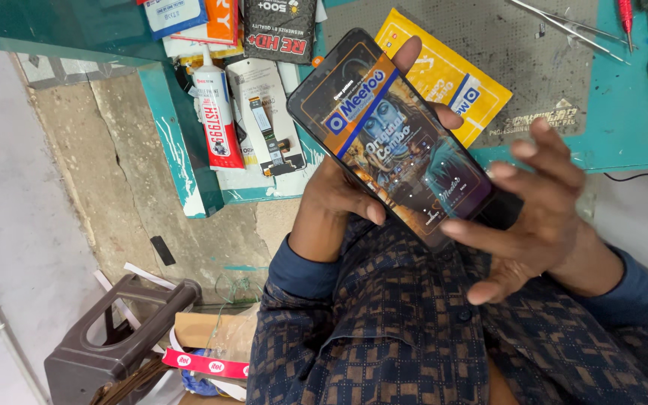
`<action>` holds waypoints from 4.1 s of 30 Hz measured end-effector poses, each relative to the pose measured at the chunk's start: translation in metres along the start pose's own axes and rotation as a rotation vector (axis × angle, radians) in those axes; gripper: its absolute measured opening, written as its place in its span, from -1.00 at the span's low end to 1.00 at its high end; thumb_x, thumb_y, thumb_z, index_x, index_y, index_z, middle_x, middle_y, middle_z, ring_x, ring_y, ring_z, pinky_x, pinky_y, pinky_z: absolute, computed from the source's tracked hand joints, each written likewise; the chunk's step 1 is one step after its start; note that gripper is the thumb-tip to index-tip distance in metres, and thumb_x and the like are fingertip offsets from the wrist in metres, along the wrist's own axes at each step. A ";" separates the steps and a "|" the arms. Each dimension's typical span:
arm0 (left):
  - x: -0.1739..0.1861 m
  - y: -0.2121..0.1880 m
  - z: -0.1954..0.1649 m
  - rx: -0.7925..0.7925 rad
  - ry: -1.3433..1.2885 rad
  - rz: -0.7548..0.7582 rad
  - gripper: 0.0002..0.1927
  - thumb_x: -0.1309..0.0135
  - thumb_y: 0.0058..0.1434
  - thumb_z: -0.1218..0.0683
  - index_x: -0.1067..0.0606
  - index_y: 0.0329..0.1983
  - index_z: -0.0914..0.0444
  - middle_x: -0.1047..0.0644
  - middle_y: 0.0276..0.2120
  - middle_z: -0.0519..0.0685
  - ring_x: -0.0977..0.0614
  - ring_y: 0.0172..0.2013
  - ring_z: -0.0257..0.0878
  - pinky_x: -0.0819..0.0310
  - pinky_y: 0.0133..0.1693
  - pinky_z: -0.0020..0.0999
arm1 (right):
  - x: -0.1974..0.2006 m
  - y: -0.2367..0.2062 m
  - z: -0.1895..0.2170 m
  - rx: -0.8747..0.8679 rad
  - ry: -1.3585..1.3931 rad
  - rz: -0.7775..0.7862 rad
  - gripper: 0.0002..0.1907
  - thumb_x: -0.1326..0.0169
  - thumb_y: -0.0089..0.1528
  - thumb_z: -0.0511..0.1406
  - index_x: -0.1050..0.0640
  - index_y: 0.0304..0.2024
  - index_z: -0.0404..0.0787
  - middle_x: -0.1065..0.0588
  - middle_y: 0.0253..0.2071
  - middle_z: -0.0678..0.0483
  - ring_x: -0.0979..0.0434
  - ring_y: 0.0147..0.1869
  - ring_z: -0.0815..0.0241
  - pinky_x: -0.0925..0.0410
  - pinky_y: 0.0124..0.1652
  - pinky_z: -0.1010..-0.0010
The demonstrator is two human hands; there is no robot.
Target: The person handles a disassembled smartphone, repeatedly turning it over and pressing its edges. They use a small metal tool to pry along the phone's perimeter and then place the phone back on the workbench.
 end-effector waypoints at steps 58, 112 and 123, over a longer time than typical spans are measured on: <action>-0.021 0.009 0.022 -0.029 0.698 -0.126 0.10 -0.49 0.20 0.16 0.05 0.57 0.25 -0.41 0.28 0.14 -0.52 0.28 -0.14 -0.56 0.30 -0.19 | -0.026 -0.027 -0.065 -0.852 1.215 -0.006 0.01 -0.45 0.02 -0.29 -0.28 0.43 -0.49 -0.51 0.25 -0.13 -0.62 0.19 0.07 -0.50 0.23 0.22; -0.048 0.019 0.003 -0.212 1.197 -0.156 0.12 -0.46 0.04 0.08 0.01 0.54 0.22 -0.45 0.11 0.06 -0.64 -0.09 -0.24 -0.58 0.01 -0.38 | -0.025 -0.029 -0.096 -0.654 0.689 0.294 0.06 -0.44 -0.06 -0.28 -0.24 0.44 -0.31 -0.44 0.26 0.04 -0.39 0.31 0.28 -0.29 0.29 0.34; -0.071 0.019 -0.007 -0.263 1.321 0.027 -0.03 -0.38 0.08 0.17 -0.14 0.51 0.11 -0.39 0.22 0.07 -0.58 0.12 -0.08 -0.58 0.10 -0.32 | -0.022 -0.021 -0.097 -0.767 0.957 0.177 -0.06 -0.45 0.03 -0.35 -0.31 0.42 -0.23 -0.38 0.37 0.00 -0.42 0.42 0.16 -0.37 0.32 0.26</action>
Point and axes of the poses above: each hand's wrist, its own y-axis towards the middle knuckle, its own x-axis out of the back of the hand, z = x × y, the point moved 4 cm from there along y, towards the middle knuckle
